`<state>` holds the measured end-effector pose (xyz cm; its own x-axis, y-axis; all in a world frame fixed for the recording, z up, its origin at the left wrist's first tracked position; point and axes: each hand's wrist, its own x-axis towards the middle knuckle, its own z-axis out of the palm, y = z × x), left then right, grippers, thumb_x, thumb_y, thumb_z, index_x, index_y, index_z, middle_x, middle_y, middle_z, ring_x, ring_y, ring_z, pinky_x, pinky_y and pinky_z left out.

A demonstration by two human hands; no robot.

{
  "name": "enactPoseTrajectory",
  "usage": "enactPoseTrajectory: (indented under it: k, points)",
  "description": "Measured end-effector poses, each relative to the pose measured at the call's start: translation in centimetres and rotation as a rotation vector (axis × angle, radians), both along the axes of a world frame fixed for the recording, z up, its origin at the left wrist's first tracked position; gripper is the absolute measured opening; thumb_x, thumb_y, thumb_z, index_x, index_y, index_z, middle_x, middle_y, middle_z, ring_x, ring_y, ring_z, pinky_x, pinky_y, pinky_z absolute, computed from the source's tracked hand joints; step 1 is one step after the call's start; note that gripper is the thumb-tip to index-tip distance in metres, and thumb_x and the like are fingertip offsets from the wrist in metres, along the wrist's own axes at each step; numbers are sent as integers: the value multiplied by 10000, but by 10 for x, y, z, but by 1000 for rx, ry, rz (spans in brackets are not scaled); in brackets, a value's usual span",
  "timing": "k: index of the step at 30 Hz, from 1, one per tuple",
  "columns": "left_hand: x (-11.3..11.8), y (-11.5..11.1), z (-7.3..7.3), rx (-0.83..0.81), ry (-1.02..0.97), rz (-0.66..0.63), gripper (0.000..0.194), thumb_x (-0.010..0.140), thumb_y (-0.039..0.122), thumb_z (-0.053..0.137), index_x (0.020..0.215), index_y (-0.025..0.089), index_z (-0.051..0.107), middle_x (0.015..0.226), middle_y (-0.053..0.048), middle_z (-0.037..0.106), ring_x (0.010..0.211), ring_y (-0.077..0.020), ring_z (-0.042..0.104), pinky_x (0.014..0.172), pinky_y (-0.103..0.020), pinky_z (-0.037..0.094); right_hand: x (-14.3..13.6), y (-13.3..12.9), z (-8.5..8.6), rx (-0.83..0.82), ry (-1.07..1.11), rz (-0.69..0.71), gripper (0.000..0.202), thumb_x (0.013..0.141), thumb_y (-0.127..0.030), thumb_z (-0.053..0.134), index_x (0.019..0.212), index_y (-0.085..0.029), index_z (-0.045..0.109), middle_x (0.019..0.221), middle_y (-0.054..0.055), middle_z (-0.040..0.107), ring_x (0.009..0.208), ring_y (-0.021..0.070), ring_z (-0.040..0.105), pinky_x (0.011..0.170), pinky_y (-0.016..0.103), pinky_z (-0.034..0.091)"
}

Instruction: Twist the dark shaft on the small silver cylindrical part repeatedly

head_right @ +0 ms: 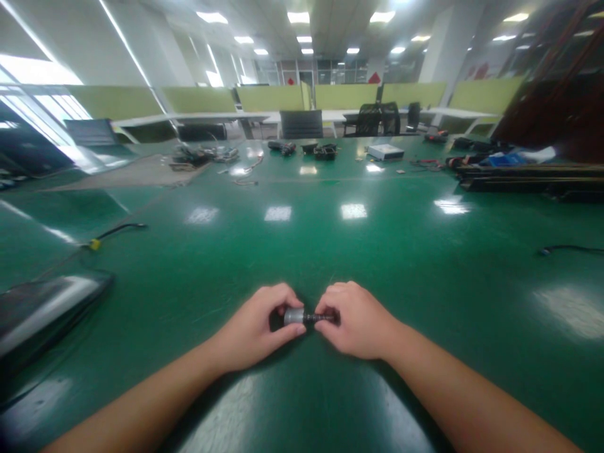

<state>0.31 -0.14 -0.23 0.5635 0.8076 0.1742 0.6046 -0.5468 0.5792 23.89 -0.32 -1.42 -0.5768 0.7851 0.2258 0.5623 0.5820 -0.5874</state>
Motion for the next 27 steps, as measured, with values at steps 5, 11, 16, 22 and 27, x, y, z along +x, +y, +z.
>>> enactPoseTrajectory:
  k: [5,11,16,22,27]
  points:
    - [0,0,1,-4,-9,1,202,819,336,765,922,202,654,858,-9,662,783,-186,591,723,-305,415,6,4,-2,0,5,18,61,780,-172,734,813,-195,689,779,7,669,774,173,590,744,321,389]
    - [-1,0,1,-20,-7,-5,196,820,327,765,925,203,656,869,-11,668,794,-187,594,731,-306,421,12,6,-1,-10,-11,31,72,764,-161,739,805,-191,688,765,1,650,757,168,579,740,319,386]
    - [-1,0,1,-19,-15,-6,202,818,334,769,929,204,660,876,-14,675,791,-188,600,734,-308,429,17,5,-1,-9,-12,15,76,761,-174,748,797,-193,683,749,-5,655,731,161,583,739,318,388]
    - [-1,1,1,-21,-20,-13,201,828,334,771,939,207,662,884,-9,672,803,-186,605,754,-310,427,27,7,3,-23,-51,6,52,761,-177,740,789,-191,699,734,-4,654,710,157,585,734,312,402]
    - [-1,0,1,-25,-9,-16,209,836,351,768,942,206,662,895,-15,670,821,-192,602,773,-317,425,37,11,7,-102,-58,13,26,758,-163,722,766,-177,701,707,-3,634,659,144,578,656,275,413]
